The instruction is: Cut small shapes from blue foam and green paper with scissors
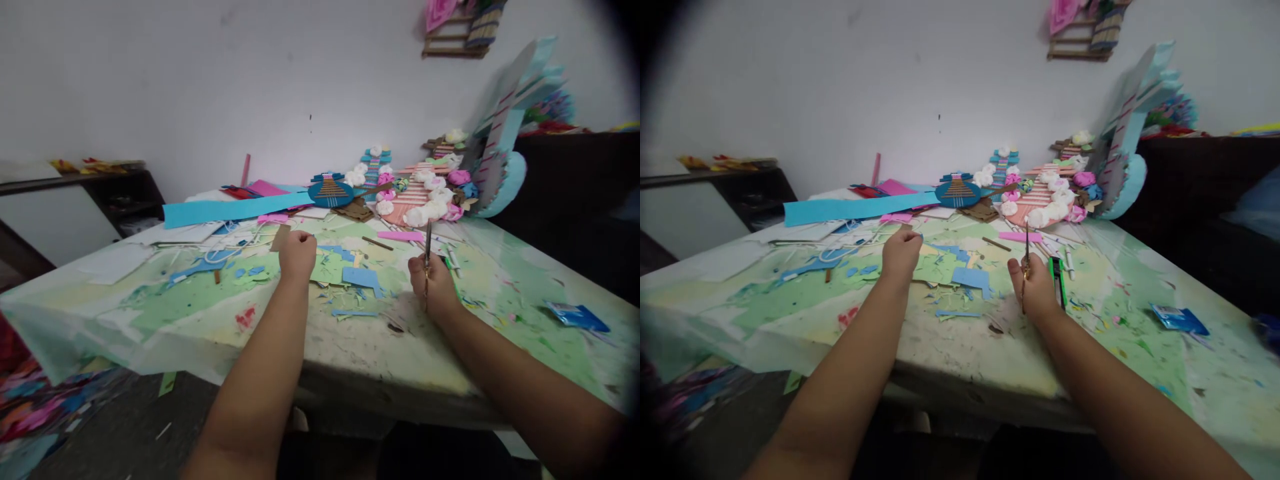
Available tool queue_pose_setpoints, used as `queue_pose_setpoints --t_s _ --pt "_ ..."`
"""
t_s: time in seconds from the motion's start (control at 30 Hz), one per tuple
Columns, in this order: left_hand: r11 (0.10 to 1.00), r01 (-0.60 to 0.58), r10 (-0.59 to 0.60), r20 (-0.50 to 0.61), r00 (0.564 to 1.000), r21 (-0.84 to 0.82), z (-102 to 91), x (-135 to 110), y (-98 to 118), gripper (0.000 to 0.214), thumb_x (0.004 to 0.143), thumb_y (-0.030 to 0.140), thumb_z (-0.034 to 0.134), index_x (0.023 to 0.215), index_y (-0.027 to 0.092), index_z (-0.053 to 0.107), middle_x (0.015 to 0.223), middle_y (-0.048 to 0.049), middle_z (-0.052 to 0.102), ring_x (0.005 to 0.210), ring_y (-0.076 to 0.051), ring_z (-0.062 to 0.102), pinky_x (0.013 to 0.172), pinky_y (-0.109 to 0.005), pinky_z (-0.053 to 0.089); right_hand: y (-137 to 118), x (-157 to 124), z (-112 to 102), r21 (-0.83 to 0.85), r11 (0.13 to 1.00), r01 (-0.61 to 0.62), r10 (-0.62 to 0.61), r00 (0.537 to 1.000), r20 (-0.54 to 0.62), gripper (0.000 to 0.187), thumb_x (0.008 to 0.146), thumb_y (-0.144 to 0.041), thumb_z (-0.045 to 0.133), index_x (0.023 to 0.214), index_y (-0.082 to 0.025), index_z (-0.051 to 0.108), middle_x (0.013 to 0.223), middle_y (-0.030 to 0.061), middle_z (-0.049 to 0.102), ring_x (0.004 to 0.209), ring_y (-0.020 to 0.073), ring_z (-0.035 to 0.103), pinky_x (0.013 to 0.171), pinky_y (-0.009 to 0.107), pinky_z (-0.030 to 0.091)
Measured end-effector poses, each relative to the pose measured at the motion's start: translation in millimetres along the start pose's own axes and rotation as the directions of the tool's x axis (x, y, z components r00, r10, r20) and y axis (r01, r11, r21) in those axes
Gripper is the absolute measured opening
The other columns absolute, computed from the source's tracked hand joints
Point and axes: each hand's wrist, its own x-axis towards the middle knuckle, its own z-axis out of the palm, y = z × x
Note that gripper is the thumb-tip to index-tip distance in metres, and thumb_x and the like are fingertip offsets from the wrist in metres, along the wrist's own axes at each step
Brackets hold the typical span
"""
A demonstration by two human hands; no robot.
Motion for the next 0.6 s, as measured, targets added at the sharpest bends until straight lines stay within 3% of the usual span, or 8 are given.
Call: queue_pose_setpoints --t_s 0.07,0.17,0.3,0.4,0.5,0.53,0.6 --pt "0.981 -0.061 0.068 -0.033 0.997 0.182 -7.4 -2 2 0.021 0.064 0.026 0.041 0.072 0.019 0.060 0.072 -0.0053 0.057 0.072 -0.020 0.051 0.065 -0.031 0.037 0 1 0 -0.045 0.999 0.009 -0.012 0.998 -0.066 0.033 0.074 -0.052 0.035 0.065 -0.020 0.034 0.053 -0.0037 0.035 0.050 0.0116 0.034 0.048 0.026 0.027" --pt "0.878 -0.098 0.120 -0.019 0.993 0.469 -28.9 -2 -1 0.025 0.066 0.026 0.041 0.076 0.017 0.062 0.085 -0.0117 0.055 0.088 -0.026 0.047 0.075 -0.038 0.034 -3 3 -2 -0.028 1.000 0.000 -0.003 0.996 -0.086 0.035 0.074 -0.053 0.034 0.063 -0.020 0.033 0.053 -0.0037 0.034 0.049 0.0115 0.033 0.048 0.026 0.027" --pt "0.741 0.017 0.026 -0.054 0.998 0.671 -67.5 3 -24 0.030 0.068 0.028 0.042 0.087 0.014 0.061 0.099 -0.0184 0.050 0.099 -0.034 0.038 0.074 -0.045 0.033 -7 2 -6 0.005 1.000 -0.022 0.023 0.997 -0.072 0.035 0.074 -0.054 0.032 0.064 -0.020 0.032 0.053 -0.0038 0.035 0.049 0.0117 0.034 0.047 0.025 0.027" --pt "0.624 0.046 -0.061 -0.010 0.998 0.780 -83.1 -3 -37 0.035 0.066 0.026 0.046 0.096 0.012 0.056 0.105 -0.0209 0.046 0.101 -0.037 0.035 0.072 -0.048 0.033 -9 0 -8 -0.021 0.999 0.027 -0.028 0.999 -0.046 0.035 0.074 -0.054 0.033 0.064 -0.020 0.031 0.053 -0.0039 0.034 0.049 0.0116 0.034 0.047 0.025 0.027" --pt "0.534 -0.186 0.083 0.167 0.982 0.825 -74.5 -21 -30 0.048 0.066 0.029 0.046 0.112 0.014 0.043 0.113 -0.0191 0.041 0.103 -0.035 0.035 0.076 -0.049 0.031 -11 -1 -10 -0.030 0.998 0.058 -0.059 0.998 -0.013 0.035 0.073 -0.053 0.035 0.061 -0.020 0.030 0.053 -0.0036 0.034 0.050 0.0117 0.034 0.048 0.025 0.026" --pt "0.520 -0.315 0.150 0.278 0.949 0.794 -66.5 -28 -23 0.051 0.067 0.032 0.046 0.114 0.015 0.041 0.115 -0.0176 0.041 0.103 -0.033 0.035 0.078 -0.047 0.031 -11 -1 -10 -0.024 0.998 0.053 -0.053 0.998 -0.015 0.035 0.073 -0.053 0.035 0.061 -0.020 0.030 0.054 -0.0034 0.035 0.051 0.0118 0.034 0.048 0.025 0.026" --pt "0.512 -0.551 0.244 0.504 0.829 0.659 -45.2 -40 -8 0.046 0.069 0.037 0.042 0.111 0.016 0.044 0.111 -0.0143 0.045 0.102 -0.029 0.038 0.080 -0.041 0.033 -11 -1 -11 -0.015 0.999 0.034 -0.035 0.999 -0.024 0.035 0.073 -0.054 0.035 0.062 -0.020 0.031 0.054 -0.0032 0.036 0.051 0.0120 0.035 0.049 0.025 0.026"
